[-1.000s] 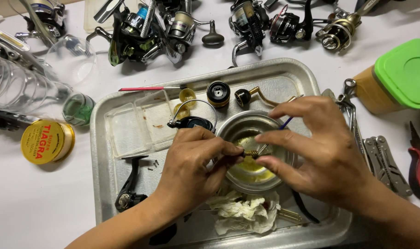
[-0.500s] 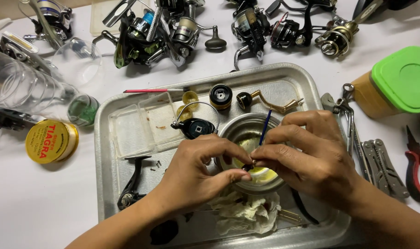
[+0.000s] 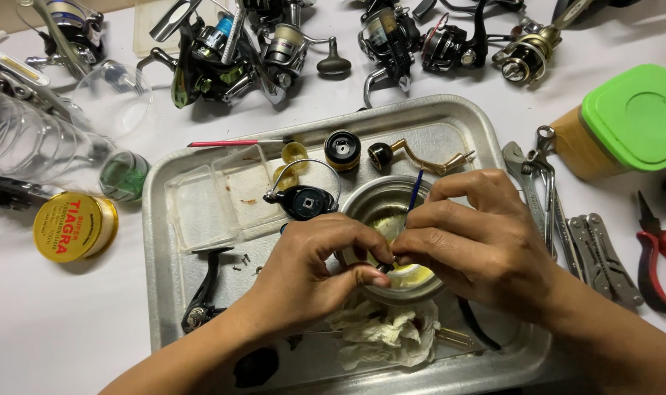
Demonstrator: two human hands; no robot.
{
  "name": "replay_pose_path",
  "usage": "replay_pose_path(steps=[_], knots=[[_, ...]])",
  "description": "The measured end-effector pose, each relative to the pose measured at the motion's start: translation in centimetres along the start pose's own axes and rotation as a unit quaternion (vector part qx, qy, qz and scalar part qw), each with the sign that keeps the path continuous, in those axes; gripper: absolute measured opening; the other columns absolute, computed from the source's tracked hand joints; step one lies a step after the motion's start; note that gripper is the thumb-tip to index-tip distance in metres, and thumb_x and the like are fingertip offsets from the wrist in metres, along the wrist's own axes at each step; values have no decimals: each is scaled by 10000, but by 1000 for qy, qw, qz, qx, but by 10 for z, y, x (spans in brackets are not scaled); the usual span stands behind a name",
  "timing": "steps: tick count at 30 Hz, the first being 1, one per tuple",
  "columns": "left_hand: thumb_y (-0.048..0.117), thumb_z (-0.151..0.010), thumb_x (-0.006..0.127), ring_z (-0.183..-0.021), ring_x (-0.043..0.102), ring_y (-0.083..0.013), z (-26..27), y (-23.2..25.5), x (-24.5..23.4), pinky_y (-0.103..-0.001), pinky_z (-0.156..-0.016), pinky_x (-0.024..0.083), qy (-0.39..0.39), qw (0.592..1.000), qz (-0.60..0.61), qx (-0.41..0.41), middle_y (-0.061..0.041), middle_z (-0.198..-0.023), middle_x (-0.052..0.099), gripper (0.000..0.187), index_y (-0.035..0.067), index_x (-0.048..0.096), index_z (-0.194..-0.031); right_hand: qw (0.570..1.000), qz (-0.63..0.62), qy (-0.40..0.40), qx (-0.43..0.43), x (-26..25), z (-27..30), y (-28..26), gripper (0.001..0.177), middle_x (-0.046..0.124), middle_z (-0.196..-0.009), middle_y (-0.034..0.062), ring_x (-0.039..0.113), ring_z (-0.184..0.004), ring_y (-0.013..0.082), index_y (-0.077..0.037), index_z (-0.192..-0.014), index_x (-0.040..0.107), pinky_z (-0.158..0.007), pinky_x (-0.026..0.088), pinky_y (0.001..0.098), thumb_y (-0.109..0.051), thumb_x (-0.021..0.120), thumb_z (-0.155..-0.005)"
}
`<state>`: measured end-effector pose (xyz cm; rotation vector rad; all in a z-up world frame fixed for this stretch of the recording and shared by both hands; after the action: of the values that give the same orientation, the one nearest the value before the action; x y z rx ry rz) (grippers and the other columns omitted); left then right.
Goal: Repairing and maintaining fishing reels by cleaning, lubricating, and assembling internal components
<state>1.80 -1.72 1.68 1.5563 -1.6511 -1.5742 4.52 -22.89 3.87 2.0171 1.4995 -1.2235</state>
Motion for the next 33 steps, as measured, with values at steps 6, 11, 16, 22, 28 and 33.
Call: replay_pose_path(steps=[6, 11, 16, 22, 28, 33], knots=[[285, -925, 726, -727, 688, -116, -1, 2, -2, -254, -723, 528, -11, 1000, 12, 2, 26, -874, 745, 156, 132, 712, -950, 1000, -13, 3, 2, 0, -3, 0, 207, 689, -962, -11, 571, -951, 276, -145, -940, 723, -802, 366, 424, -212, 548, -1028], [248, -867, 787, -772, 720, -119, -3, 2, -2, -240, -715, 541, 2, 1000, -10, -18, 9, -866, 777, 126, 138, 755, -919, 999, -36, 8, 6, 0, -1, 2, 150, 667, -967, -6, 577, -949, 277, -131, -980, 730, -830, 382, 412, -221, 619, -1025], [236, -833, 824, -794, 744, -148, -3, 4, 1, -278, -755, 565, 39, 997, -63, 7, -4, -894, 792, 171, 117, 742, -925, 999, -40, 6, 34, -2, 4, 8, 210, 701, -982, 71, 584, -919, 284, -77, -1088, 742, -745, 465, 407, -251, 671, -994], [190, -800, 865, -762, 708, -119, 0, 3, -1, -253, -699, 551, 77, 994, -77, -32, -8, -933, 806, 208, 136, 771, -978, 950, 107, -68, 285, -34, 41, 30, 292, 770, -1091, 118, 712, -993, 278, -93, -1140, 750, -899, 553, 485, -318, 698, -961], [198, -802, 873, -697, 657, -86, 1, 2, -2, -225, -640, 528, 88, 992, -75, -39, 22, -928, 791, 240, 129, 760, -1003, 814, 316, -166, 459, -38, 94, 45, 309, 778, -970, 27, 732, -927, 321, -209, -1186, 732, -781, 549, 461, -414, 695, -957], [158, -797, 886, -693, 656, -83, 3, 3, -1, -227, -645, 538, 85, 992, -85, -28, 26, -944, 788, 265, 139, 746, -1020, 765, 326, -206, 515, -31, 102, 46, 374, 794, -873, 11, 763, -900, 367, -264, -1269, 674, -785, 564, 515, -414, 656, -927]])
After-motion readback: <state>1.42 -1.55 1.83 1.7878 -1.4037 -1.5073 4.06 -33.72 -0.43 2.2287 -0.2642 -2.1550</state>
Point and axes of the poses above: each hand's wrist, its own z-axis away from the middle knuckle, its own x-axis out of the palm, y = z × x, the point moved 2 cm from there along -z, towards the middle knuckle
